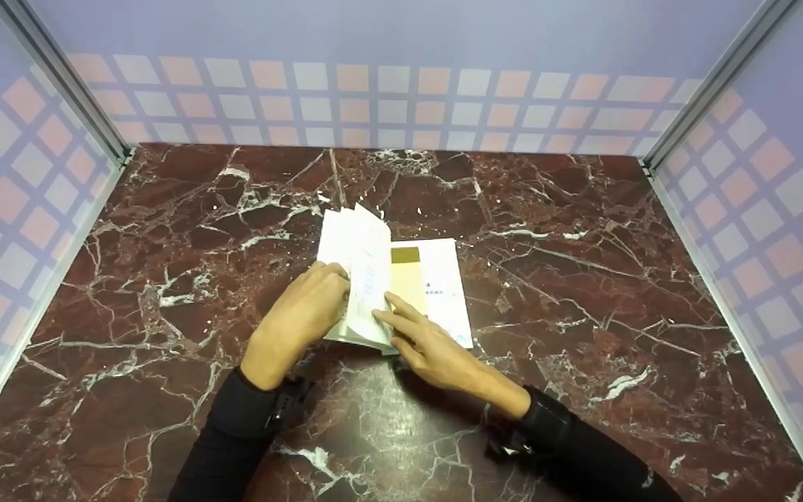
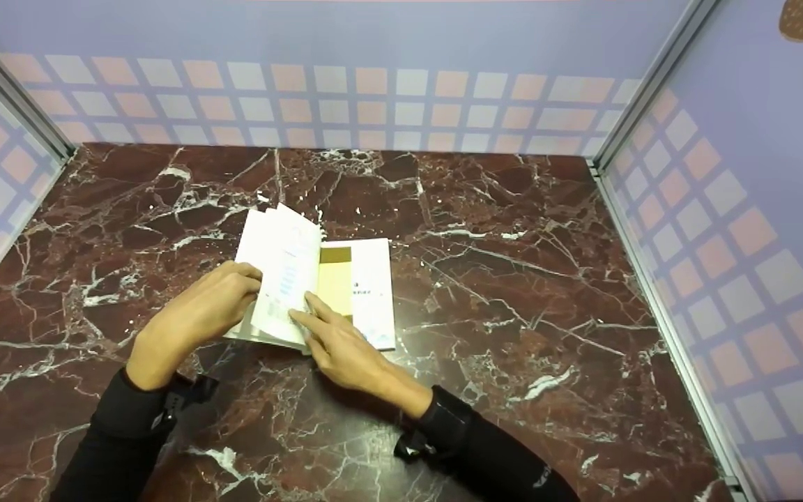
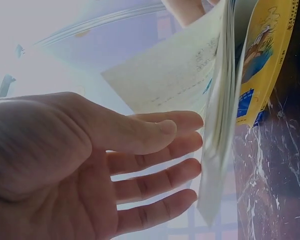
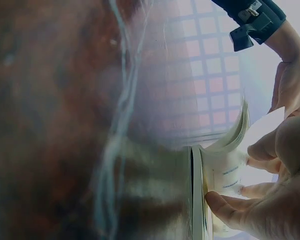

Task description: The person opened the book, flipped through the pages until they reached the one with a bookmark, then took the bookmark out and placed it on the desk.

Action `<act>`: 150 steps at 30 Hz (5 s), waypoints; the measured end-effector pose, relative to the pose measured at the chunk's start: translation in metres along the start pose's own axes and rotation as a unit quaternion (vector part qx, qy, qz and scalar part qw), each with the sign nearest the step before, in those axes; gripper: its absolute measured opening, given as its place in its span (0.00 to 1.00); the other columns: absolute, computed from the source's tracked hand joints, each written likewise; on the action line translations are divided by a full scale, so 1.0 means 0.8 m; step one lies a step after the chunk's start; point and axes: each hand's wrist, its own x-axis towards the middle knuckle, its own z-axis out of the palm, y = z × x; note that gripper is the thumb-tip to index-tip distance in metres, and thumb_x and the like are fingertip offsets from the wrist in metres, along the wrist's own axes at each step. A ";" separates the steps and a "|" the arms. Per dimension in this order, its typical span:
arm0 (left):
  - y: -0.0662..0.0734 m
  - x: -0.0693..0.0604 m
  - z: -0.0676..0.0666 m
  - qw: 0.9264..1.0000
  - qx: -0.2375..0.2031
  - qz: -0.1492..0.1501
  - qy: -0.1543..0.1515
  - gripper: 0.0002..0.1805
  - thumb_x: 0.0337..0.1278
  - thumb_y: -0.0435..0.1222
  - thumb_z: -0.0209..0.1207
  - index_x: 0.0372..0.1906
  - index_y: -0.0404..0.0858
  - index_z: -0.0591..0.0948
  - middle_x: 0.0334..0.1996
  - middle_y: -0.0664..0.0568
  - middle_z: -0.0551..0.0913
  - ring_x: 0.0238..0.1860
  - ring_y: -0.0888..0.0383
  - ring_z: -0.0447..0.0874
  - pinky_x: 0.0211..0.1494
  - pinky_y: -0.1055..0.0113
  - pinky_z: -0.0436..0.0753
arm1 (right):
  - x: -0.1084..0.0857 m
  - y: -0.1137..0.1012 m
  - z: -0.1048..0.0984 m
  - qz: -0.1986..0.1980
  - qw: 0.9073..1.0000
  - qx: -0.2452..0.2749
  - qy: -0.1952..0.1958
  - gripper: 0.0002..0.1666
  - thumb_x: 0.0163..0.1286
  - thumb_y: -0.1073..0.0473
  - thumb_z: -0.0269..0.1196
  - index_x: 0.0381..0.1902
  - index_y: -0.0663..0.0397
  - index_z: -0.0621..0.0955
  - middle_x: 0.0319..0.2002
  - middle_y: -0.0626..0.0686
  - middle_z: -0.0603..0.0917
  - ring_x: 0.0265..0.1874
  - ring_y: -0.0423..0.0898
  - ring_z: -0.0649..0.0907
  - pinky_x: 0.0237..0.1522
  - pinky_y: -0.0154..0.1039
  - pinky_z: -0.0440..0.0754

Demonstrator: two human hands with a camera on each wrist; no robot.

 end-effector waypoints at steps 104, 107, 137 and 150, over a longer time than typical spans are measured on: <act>0.028 -0.005 0.037 0.994 0.005 -0.067 -0.086 0.31 0.37 0.24 0.76 0.51 0.25 0.74 0.56 0.29 0.71 0.58 0.34 0.69 0.56 0.40 0.80 | 0.009 0.017 -0.035 0.217 0.967 0.113 0.069 0.13 0.70 0.68 0.66 0.49 0.73 0.80 0.23 0.52 0.86 0.12 0.40 0.79 0.14 0.36 0.82; 0.029 -0.004 0.037 0.994 0.004 -0.067 -0.088 0.32 0.36 0.25 0.77 0.50 0.25 0.74 0.54 0.30 0.71 0.57 0.35 0.69 0.55 0.40 0.80 | 0.009 0.016 -0.043 0.226 0.965 0.112 0.074 0.11 0.69 0.68 0.65 0.47 0.71 0.81 0.23 0.53 0.87 0.12 0.41 0.80 0.14 0.37 0.82; 0.038 0.001 0.028 0.997 0.032 -0.027 -0.069 0.33 0.41 0.35 0.80 0.55 0.29 0.79 0.64 0.34 0.71 0.62 0.39 0.68 0.65 0.44 0.74 | -0.036 0.046 -0.172 0.281 0.956 0.054 0.067 0.11 0.77 0.64 0.61 0.39 0.70 0.83 0.26 0.64 0.85 0.16 0.42 0.81 0.20 0.37 0.86; 0.045 0.005 0.030 0.996 0.067 -0.010 -0.063 0.33 0.48 0.37 0.78 0.58 0.28 0.79 0.66 0.33 0.70 0.65 0.39 0.67 0.66 0.46 0.73 | -0.062 0.068 -0.229 0.318 0.948 -0.004 0.006 0.12 0.74 0.65 0.61 0.33 0.70 0.85 0.21 0.57 0.85 0.15 0.43 0.81 0.16 0.31 0.81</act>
